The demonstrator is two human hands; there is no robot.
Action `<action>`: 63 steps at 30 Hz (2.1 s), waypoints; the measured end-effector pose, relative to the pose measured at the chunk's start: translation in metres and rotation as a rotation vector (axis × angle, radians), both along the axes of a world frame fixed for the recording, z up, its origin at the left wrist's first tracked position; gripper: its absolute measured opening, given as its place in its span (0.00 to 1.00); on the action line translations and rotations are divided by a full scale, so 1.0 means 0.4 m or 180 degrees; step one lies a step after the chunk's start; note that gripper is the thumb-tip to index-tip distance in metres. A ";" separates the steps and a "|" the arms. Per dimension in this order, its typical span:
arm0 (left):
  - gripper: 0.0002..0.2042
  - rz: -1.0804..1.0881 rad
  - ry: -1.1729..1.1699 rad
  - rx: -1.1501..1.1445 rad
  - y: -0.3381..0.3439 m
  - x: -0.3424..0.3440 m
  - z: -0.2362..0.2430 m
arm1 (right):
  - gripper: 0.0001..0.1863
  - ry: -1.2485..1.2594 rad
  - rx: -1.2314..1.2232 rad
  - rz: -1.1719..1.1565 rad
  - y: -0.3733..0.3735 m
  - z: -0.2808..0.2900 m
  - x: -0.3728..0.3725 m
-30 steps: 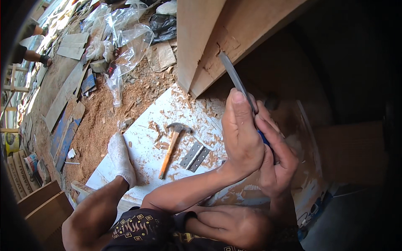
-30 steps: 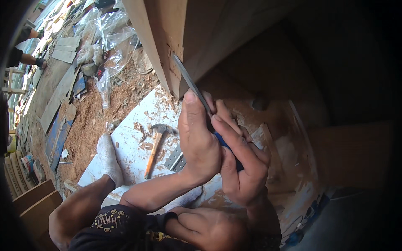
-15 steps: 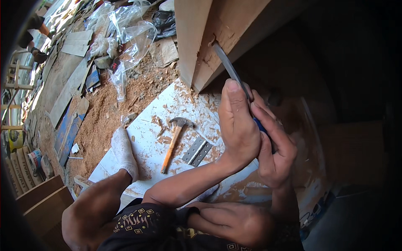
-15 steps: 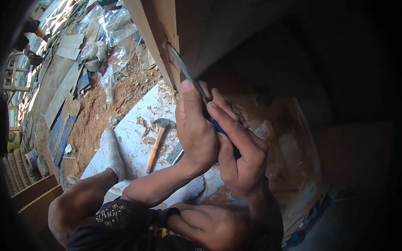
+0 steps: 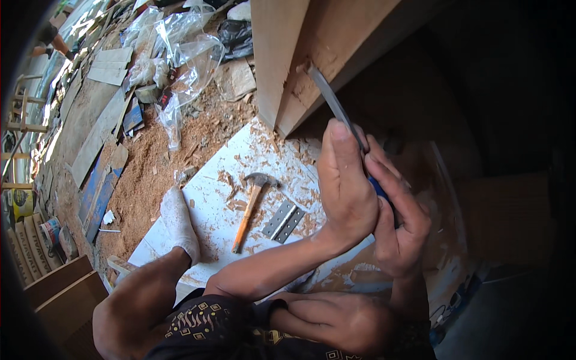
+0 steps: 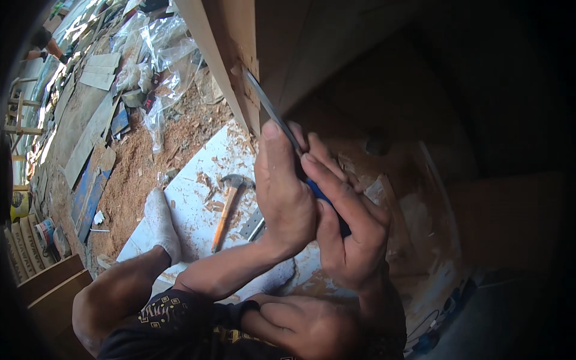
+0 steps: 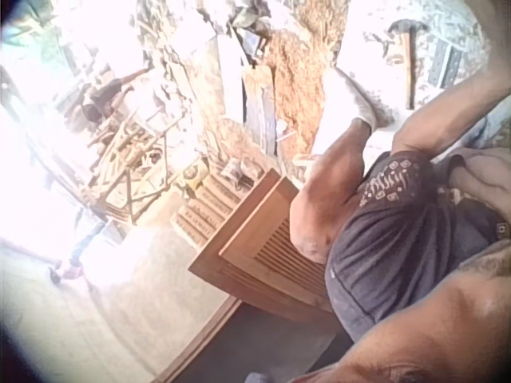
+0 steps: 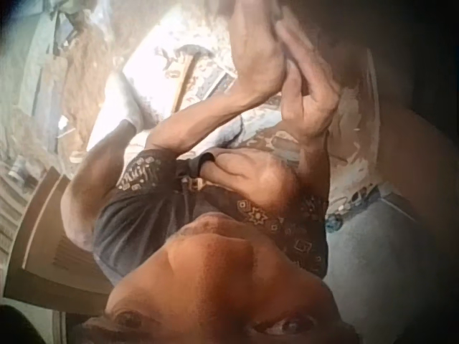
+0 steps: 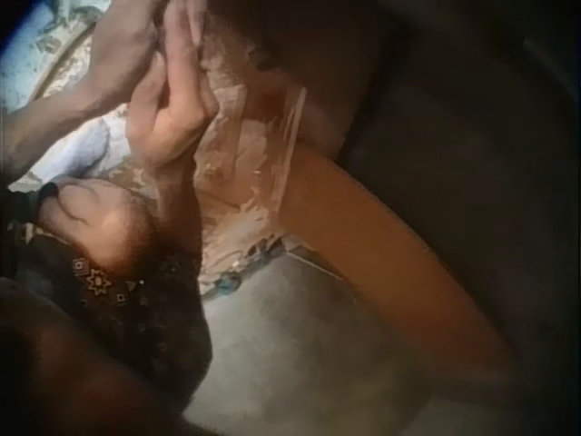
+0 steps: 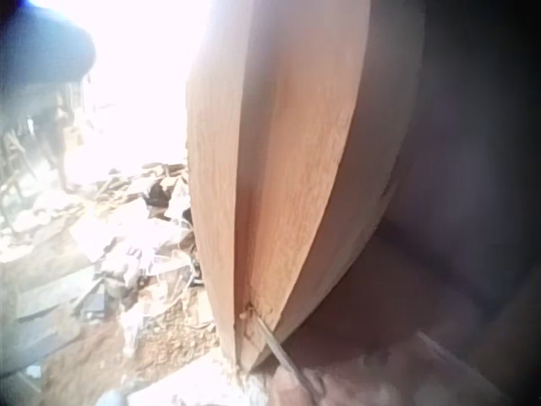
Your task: The person uses a chisel and a hammer to carve out a recessed area on a wooden door frame. They then place a metal hinge into the carved space and check the fit.
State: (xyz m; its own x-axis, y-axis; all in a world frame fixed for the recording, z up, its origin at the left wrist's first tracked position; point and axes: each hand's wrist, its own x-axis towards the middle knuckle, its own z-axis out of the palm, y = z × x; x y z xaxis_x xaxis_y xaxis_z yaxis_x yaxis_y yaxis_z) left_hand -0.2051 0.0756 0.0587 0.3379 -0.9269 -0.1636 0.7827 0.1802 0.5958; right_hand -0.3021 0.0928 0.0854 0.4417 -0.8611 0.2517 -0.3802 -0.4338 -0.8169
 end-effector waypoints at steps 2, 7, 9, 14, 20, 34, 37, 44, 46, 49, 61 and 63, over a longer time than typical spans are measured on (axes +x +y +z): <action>0.21 0.0023 0.0018 0.0011 0.006 0.003 0.007 | 0.21 -0.0049 0.0011 -0.0018 0.004 0.001 0.005; 0.21 0.0066 -0.1183 0.0223 -0.002 0.038 -0.034 | 0.22 -0.0732 0.1357 -0.0108 0.001 0.011 -0.011; 0.17 0.0167 -0.1033 0.0348 0.026 0.047 -0.049 | 0.23 -0.1255 0.2053 -0.0105 0.008 0.018 -0.019; 0.07 0.1661 -0.2589 0.0190 -0.010 0.207 -0.112 | 0.25 -0.1270 0.2172 -0.0182 0.056 0.031 0.014; 0.17 0.2503 -0.4211 -0.0926 -0.119 0.254 -0.116 | 0.27 -0.1013 0.1205 -0.1210 0.178 -0.030 -0.026; 0.04 0.0927 -0.3318 0.0017 0.036 0.188 -0.215 | 0.29 -0.0780 0.1309 -0.0796 0.181 -0.061 -0.020; 0.16 0.0061 -0.1513 0.0110 0.114 0.112 -0.185 | 0.26 -0.0750 0.1466 -0.0766 0.145 -0.064 0.000; 0.24 -0.0982 0.0451 -0.0106 0.124 0.042 -0.074 | 0.21 -0.0021 0.0660 -0.0464 0.112 -0.032 0.006; 0.22 -0.1109 0.0453 -0.0058 0.113 0.046 -0.077 | 0.21 0.0071 0.0666 -0.0541 0.095 -0.021 0.023; 0.20 -0.0785 0.0103 -0.0071 0.103 0.013 -0.063 | 0.21 0.0110 0.0545 -0.0578 0.089 -0.013 0.019; 0.20 -0.0339 0.0088 0.0236 0.093 -0.014 -0.034 | 0.21 0.0172 0.0630 -0.0378 0.052 0.009 0.007; 0.20 -0.0290 0.0207 0.0197 0.074 -0.027 -0.014 | 0.21 0.0182 0.0547 -0.0354 0.045 0.028 -0.006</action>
State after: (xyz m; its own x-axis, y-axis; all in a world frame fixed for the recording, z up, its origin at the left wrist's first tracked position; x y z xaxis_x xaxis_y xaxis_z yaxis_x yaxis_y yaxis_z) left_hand -0.2158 0.1052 0.0531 0.2395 -0.9407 -0.2403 0.8315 0.0709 0.5510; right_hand -0.3045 0.1110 0.0964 0.3508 -0.9335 0.0743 -0.4658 -0.2428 -0.8509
